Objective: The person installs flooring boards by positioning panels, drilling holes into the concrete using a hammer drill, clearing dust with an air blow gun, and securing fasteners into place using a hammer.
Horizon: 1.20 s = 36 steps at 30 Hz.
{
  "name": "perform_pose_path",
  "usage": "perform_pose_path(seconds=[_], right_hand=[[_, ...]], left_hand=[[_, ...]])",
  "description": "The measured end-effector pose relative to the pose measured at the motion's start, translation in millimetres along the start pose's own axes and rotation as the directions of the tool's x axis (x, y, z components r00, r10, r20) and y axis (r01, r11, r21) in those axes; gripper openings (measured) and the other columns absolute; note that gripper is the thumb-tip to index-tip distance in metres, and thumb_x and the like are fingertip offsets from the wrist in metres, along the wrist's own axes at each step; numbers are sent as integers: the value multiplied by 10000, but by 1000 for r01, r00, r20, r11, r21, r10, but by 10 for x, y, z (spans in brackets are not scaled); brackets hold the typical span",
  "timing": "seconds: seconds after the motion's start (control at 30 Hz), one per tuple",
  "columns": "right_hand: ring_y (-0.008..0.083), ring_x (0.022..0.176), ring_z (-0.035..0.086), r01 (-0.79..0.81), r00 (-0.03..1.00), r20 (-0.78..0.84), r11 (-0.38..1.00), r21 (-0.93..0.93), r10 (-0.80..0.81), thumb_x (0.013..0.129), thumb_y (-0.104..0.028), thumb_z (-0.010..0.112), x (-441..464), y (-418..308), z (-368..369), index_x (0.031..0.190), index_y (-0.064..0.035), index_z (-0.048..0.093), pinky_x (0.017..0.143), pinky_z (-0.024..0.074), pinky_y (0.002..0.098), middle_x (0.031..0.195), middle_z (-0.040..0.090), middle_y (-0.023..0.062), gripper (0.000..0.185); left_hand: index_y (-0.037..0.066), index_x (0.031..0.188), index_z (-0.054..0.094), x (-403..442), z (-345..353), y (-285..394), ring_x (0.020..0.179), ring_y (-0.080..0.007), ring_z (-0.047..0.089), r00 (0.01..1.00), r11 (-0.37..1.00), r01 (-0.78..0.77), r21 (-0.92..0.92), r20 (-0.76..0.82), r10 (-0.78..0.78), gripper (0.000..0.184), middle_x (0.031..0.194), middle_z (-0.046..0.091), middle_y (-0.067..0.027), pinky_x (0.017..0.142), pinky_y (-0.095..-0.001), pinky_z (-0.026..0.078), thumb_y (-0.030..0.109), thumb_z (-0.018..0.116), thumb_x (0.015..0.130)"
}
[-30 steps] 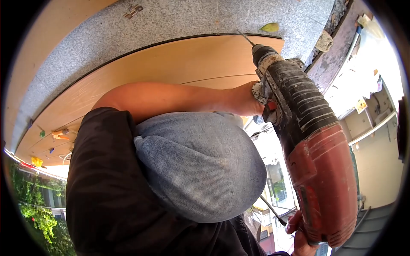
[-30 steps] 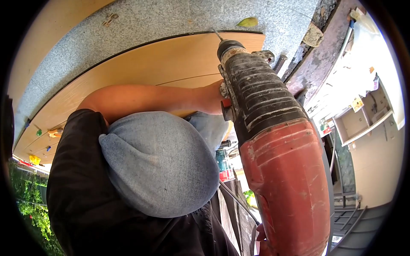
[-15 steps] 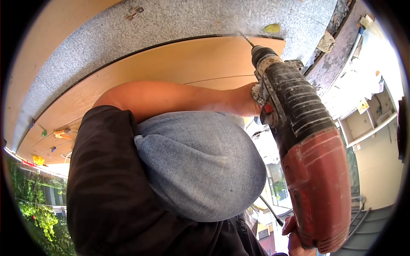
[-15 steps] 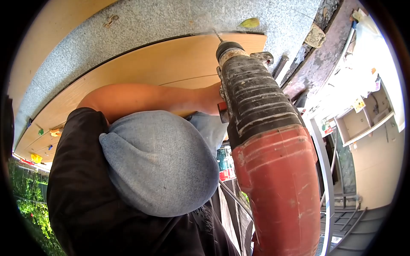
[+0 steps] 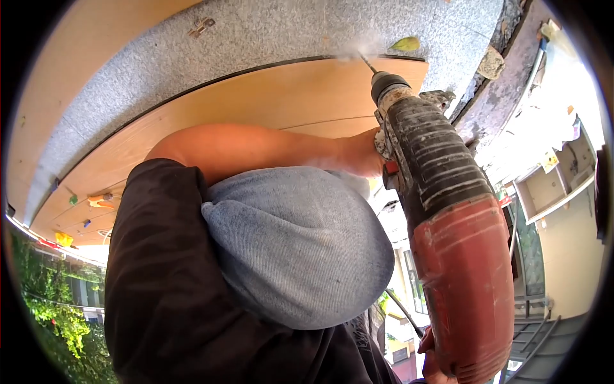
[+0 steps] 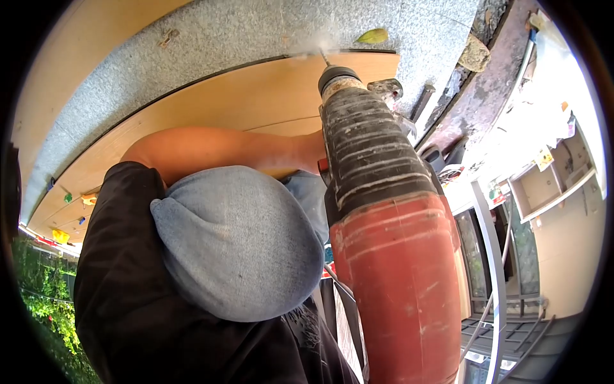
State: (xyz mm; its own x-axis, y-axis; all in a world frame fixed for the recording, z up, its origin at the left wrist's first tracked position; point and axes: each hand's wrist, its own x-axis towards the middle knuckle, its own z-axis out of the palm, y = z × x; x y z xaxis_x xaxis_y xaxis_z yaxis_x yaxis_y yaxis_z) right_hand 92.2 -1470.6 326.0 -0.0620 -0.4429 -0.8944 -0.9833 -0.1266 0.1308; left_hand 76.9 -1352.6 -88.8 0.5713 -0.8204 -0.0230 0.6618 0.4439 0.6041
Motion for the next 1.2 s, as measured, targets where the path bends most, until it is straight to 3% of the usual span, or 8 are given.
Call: perform_pose_path(seconds=[0.27, 0.47, 0.57, 0.67, 0.87, 0.97, 1.07, 1.2], right_hand=[[211, 1029, 633, 24, 998, 54, 999, 34, -26, 878, -388, 734, 252, 22, 98, 1309, -64, 589, 918, 483, 425, 1137, 652, 89, 558], [211, 1039, 632, 15, 996, 89, 999, 50, -20, 878, -386, 735, 379, 123, 128, 1319, -63, 584, 925, 482, 421, 1150, 651, 89, 567], [211, 1044, 631, 15, 994, 110, 998, 55, -21, 878, -385, 735, 380, 118, 102, 1324, -62, 582, 928, 481, 419, 1157, 650, 89, 572], [210, 1049, 631, 13, 993, 119, 998, 56, -19, 878, -384, 736, 417, 146, 100, 1329, -62, 579, 931, 480, 417, 1163, 649, 89, 576], [210, 1059, 630, -57, 988, 147, 995, 82, 44, 878, -382, 737, 296, 318, -94, 1339, -61, 575, 938, 479, 413, 1176, 647, 90, 585], [210, 1064, 629, -72, 987, 149, 993, 88, 59, 878, -381, 738, 240, 356, -141, 1344, -60, 572, 941, 478, 411, 1183, 647, 90, 590], [210, 1069, 629, -97, 984, 155, 991, 93, 82, 878, -380, 738, 172, 400, -218, 1349, -60, 570, 945, 478, 409, 1189, 646, 90, 595], [210, 1076, 628, -112, 982, 163, 989, 101, 94, 878, -379, 739, 150, 429, -259, 1356, -59, 566, 949, 477, 407, 1198, 645, 90, 601]], left_hand=[[116, 1175, 716, -28, 2, -146, 1229, -319, 591, 979, 967, -193, 165, -38, 202, 228, 1260, 689, -123, 1073, -412, 441, 147, 683, 951], [112, 1159, 713, -11, -18, -226, 1191, -326, 603, 1000, 1000, 13, -12, -19, -13, 242, 1220, 692, -129, 1036, -421, 465, 98, 698, 918], [108, 1146, 715, -2, -4, -178, 1170, -308, 610, 994, 980, -101, 170, -14, 105, 229, 1198, 699, -128, 1014, -411, 476, 100, 702, 918], [99, 1133, 715, 11, 0, -90, 1138, -283, 617, 994, 995, -94, -38, -60, 92, 221, 1161, 708, -125, 994, -399, 483, 93, 706, 912], [85, 1129, 711, -11, -38, -51, 1116, -260, 623, 943, 943, 332, -8, -5, -332, 224, 1149, 715, -122, 985, -390, 485, 81, 708, 905], [84, 1134, 713, -18, -47, -53, 1108, -259, 627, 955, 954, 298, 44, -2, -298, 221, 1156, 715, -115, 983, -380, 486, 92, 702, 913], [89, 1136, 718, 10, -22, 38, 1099, -267, 636, 888, 881, 452, -141, -20, -459, 210, 1156, 718, -114, 985, -372, 485, 122, 691, 930], [95, 1121, 727, 5, -63, 3, 1097, -283, 643, 972, 970, 233, 62, -9, -233, 202, 1147, 725, -119, 991, -388, 485, 172, 696, 938]])
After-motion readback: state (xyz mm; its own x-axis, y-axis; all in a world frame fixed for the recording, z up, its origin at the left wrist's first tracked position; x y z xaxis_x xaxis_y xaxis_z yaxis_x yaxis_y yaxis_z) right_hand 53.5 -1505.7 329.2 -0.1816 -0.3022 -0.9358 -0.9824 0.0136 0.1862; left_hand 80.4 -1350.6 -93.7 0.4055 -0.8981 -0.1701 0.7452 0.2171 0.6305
